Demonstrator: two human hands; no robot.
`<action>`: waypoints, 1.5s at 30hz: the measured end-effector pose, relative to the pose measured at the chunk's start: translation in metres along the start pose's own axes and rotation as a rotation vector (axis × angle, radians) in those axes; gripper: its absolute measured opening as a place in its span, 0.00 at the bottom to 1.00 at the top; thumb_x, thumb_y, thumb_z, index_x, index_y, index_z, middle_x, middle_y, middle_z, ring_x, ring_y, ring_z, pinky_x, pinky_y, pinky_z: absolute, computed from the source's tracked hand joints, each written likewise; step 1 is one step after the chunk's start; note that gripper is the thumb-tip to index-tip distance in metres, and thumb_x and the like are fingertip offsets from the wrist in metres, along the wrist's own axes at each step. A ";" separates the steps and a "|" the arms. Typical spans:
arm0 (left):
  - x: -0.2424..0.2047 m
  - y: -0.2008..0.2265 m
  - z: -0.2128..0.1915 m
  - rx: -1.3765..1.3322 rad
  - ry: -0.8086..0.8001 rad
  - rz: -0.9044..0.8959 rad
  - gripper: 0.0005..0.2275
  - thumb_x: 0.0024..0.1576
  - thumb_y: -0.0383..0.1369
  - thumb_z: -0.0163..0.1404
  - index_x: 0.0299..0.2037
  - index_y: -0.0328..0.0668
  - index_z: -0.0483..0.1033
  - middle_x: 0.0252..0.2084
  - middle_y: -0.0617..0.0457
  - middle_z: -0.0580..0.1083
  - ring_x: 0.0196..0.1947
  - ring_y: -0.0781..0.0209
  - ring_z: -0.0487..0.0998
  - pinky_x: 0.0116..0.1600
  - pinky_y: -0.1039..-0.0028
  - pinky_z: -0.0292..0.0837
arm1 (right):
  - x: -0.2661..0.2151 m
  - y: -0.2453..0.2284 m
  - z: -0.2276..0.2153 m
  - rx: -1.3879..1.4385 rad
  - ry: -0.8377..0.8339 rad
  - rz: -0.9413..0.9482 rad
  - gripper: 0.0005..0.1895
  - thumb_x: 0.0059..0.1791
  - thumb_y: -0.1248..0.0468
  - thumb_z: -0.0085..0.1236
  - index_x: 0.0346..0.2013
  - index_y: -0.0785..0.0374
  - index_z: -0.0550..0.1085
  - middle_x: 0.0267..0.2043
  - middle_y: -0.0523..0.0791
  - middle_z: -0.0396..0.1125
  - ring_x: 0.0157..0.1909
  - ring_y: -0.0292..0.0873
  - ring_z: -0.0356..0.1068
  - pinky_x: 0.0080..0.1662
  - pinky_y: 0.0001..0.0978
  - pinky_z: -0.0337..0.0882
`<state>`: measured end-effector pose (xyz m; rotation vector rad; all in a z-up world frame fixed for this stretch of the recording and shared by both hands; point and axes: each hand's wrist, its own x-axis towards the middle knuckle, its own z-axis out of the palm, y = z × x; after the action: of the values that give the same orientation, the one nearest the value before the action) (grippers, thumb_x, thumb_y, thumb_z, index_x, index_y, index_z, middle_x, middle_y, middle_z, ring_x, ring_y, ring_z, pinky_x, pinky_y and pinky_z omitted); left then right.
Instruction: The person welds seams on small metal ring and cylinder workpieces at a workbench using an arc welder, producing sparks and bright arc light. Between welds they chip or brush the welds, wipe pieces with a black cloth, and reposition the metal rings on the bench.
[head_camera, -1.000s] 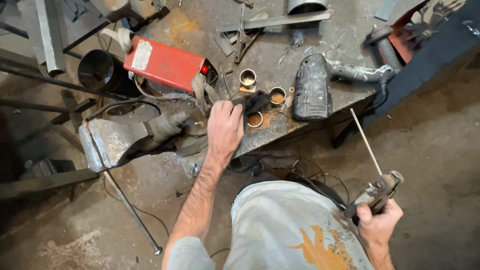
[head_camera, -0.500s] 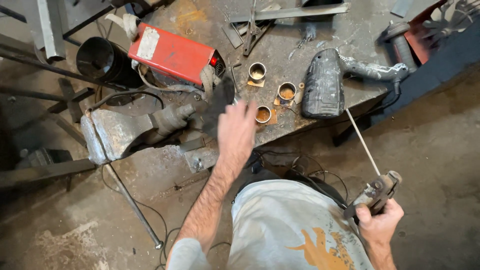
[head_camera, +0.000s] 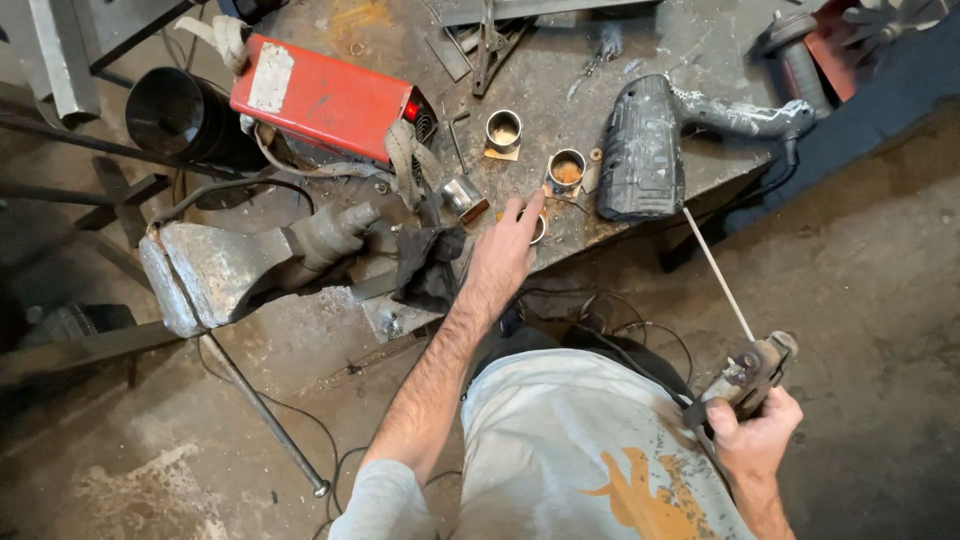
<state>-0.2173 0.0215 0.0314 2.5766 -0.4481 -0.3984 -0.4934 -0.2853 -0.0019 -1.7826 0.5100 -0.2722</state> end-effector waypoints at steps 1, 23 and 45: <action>0.001 0.001 0.001 -0.013 0.020 0.006 0.39 0.47 0.23 0.60 0.70 0.44 0.53 0.56 0.40 0.66 0.44 0.33 0.78 0.46 0.48 0.75 | 0.001 0.002 0.000 0.003 0.002 0.003 0.32 0.43 0.40 0.71 0.35 0.67 0.73 0.31 0.37 0.67 0.34 0.30 0.64 0.40 0.26 0.67; -0.003 -0.004 0.030 -0.018 0.033 -0.267 0.35 0.49 0.33 0.63 0.67 0.42 0.58 0.54 0.45 0.66 0.46 0.41 0.79 0.50 0.52 0.75 | 0.019 -0.007 0.003 -0.003 -0.055 0.000 0.35 0.42 0.36 0.70 0.37 0.67 0.74 0.30 0.38 0.68 0.33 0.31 0.66 0.41 0.27 0.68; 0.000 -0.017 0.040 0.048 0.111 -0.152 0.43 0.49 0.37 0.64 0.73 0.44 0.49 0.52 0.45 0.66 0.38 0.44 0.81 0.43 0.58 0.79 | 0.026 -0.001 0.005 -0.057 -0.096 -0.033 0.36 0.42 0.36 0.69 0.35 0.69 0.73 0.30 0.38 0.67 0.33 0.30 0.65 0.40 0.27 0.68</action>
<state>-0.2276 0.0189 -0.0108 2.6728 -0.2260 -0.2973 -0.4681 -0.2935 -0.0045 -1.8509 0.4238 -0.1958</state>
